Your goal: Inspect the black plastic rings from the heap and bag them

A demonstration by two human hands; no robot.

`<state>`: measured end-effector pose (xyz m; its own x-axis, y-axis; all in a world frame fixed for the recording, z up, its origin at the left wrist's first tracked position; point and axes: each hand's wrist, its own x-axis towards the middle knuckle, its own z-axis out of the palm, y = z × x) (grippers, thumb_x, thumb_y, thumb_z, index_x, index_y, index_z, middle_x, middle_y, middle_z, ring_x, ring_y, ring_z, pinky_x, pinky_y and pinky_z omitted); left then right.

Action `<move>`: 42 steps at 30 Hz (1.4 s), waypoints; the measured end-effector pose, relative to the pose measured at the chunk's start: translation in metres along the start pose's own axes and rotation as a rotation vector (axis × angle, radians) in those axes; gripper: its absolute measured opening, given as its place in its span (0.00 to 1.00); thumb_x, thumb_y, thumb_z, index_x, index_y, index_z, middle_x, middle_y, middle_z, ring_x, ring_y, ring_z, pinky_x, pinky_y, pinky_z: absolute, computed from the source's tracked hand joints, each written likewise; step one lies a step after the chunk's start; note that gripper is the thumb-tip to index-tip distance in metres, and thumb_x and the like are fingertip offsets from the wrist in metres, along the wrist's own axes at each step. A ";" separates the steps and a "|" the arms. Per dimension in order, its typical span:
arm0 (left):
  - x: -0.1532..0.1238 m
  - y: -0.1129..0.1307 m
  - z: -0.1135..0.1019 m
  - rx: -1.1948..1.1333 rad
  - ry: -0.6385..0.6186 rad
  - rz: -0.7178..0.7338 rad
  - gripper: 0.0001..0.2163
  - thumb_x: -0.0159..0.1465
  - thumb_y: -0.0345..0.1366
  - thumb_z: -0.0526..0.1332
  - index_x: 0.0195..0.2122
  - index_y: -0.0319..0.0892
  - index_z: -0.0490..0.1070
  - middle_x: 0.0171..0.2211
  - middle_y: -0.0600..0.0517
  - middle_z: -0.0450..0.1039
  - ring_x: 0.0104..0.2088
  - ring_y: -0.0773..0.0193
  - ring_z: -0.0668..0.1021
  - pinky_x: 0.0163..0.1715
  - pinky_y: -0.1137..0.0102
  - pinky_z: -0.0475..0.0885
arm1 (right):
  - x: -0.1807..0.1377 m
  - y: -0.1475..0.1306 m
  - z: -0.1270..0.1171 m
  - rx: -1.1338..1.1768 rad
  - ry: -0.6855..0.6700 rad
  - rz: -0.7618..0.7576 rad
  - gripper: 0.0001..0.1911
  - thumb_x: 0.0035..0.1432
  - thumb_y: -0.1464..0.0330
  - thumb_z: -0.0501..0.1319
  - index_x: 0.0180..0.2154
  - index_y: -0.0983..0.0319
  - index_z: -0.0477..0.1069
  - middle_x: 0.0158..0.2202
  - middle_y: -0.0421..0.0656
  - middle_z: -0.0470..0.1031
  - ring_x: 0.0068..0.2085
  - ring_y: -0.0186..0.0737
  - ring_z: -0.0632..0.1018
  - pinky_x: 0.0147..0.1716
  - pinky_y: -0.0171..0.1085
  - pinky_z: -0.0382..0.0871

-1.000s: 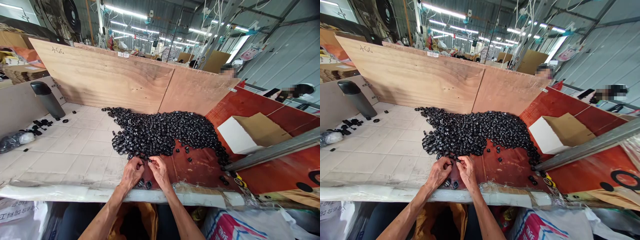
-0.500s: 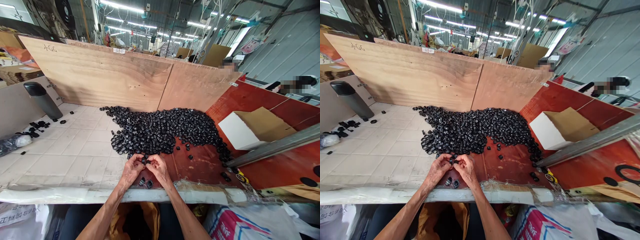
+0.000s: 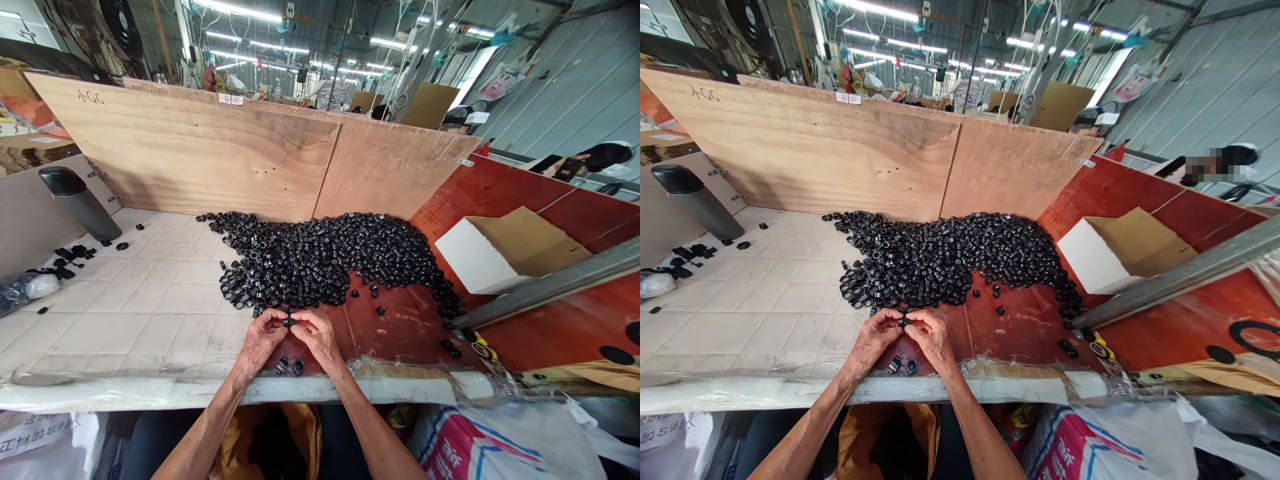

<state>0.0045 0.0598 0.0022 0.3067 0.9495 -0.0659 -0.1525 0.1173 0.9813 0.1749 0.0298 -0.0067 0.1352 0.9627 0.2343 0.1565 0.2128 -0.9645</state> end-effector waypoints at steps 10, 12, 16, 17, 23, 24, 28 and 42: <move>-0.002 -0.008 0.000 0.066 0.010 0.102 0.10 0.57 0.39 0.72 0.39 0.42 0.79 0.37 0.52 0.77 0.30 0.67 0.76 0.30 0.72 0.71 | -0.004 0.010 0.005 -0.077 0.014 -0.017 0.10 0.62 0.61 0.67 0.41 0.59 0.80 0.35 0.43 0.83 0.33 0.41 0.83 0.34 0.36 0.79; -0.003 -0.007 0.000 0.051 0.009 0.107 0.10 0.57 0.39 0.72 0.39 0.42 0.80 0.38 0.52 0.78 0.32 0.66 0.77 0.32 0.72 0.72 | -0.005 0.009 0.005 -0.085 -0.006 -0.022 0.11 0.65 0.60 0.64 0.40 0.59 0.80 0.34 0.43 0.82 0.30 0.39 0.82 0.32 0.35 0.78; -0.002 -0.007 0.001 0.017 0.018 0.105 0.11 0.56 0.40 0.74 0.38 0.42 0.80 0.38 0.52 0.79 0.35 0.64 0.79 0.37 0.71 0.75 | -0.006 0.005 0.003 -0.143 -0.015 -0.055 0.10 0.66 0.62 0.63 0.43 0.60 0.80 0.36 0.45 0.83 0.31 0.40 0.82 0.32 0.35 0.78; -0.002 -0.007 0.002 0.006 0.021 0.101 0.12 0.56 0.40 0.74 0.38 0.42 0.79 0.39 0.52 0.79 0.35 0.64 0.79 0.38 0.70 0.75 | -0.007 0.003 0.002 -0.148 -0.028 -0.057 0.10 0.65 0.62 0.64 0.44 0.60 0.80 0.38 0.46 0.83 0.33 0.40 0.83 0.34 0.36 0.78; -0.005 -0.009 0.002 -0.018 0.008 0.093 0.12 0.57 0.42 0.74 0.38 0.42 0.80 0.38 0.52 0.79 0.34 0.64 0.79 0.35 0.71 0.76 | -0.006 -0.002 -0.001 -0.155 -0.052 0.002 0.09 0.63 0.61 0.64 0.38 0.60 0.78 0.29 0.41 0.79 0.28 0.39 0.79 0.28 0.34 0.74; -0.005 -0.009 0.002 -0.021 -0.004 0.098 0.12 0.58 0.42 0.74 0.39 0.42 0.79 0.37 0.52 0.79 0.34 0.64 0.79 0.35 0.71 0.76 | -0.006 -0.003 -0.001 -0.173 -0.052 0.009 0.10 0.63 0.61 0.64 0.37 0.60 0.78 0.27 0.40 0.78 0.27 0.39 0.78 0.27 0.33 0.72; -0.006 -0.009 0.001 -0.037 -0.029 0.108 0.12 0.58 0.41 0.74 0.39 0.43 0.80 0.36 0.53 0.79 0.35 0.64 0.80 0.37 0.70 0.76 | -0.004 -0.006 0.000 -0.225 -0.045 0.006 0.12 0.64 0.61 0.62 0.30 0.60 0.75 0.26 0.39 0.75 0.27 0.37 0.75 0.27 0.33 0.68; -0.002 -0.006 0.001 -0.088 -0.029 -0.011 0.13 0.54 0.39 0.76 0.38 0.42 0.79 0.30 0.54 0.81 0.30 0.65 0.81 0.34 0.71 0.74 | 0.000 -0.001 -0.003 0.026 -0.063 -0.120 0.10 0.57 0.70 0.67 0.41 0.57 0.83 0.44 0.45 0.81 0.44 0.43 0.82 0.41 0.37 0.78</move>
<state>0.0053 0.0567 -0.0031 0.3362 0.9392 -0.0700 -0.2310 0.1543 0.9607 0.1778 0.0289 -0.0054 0.0551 0.9385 0.3408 0.1420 0.3305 -0.9331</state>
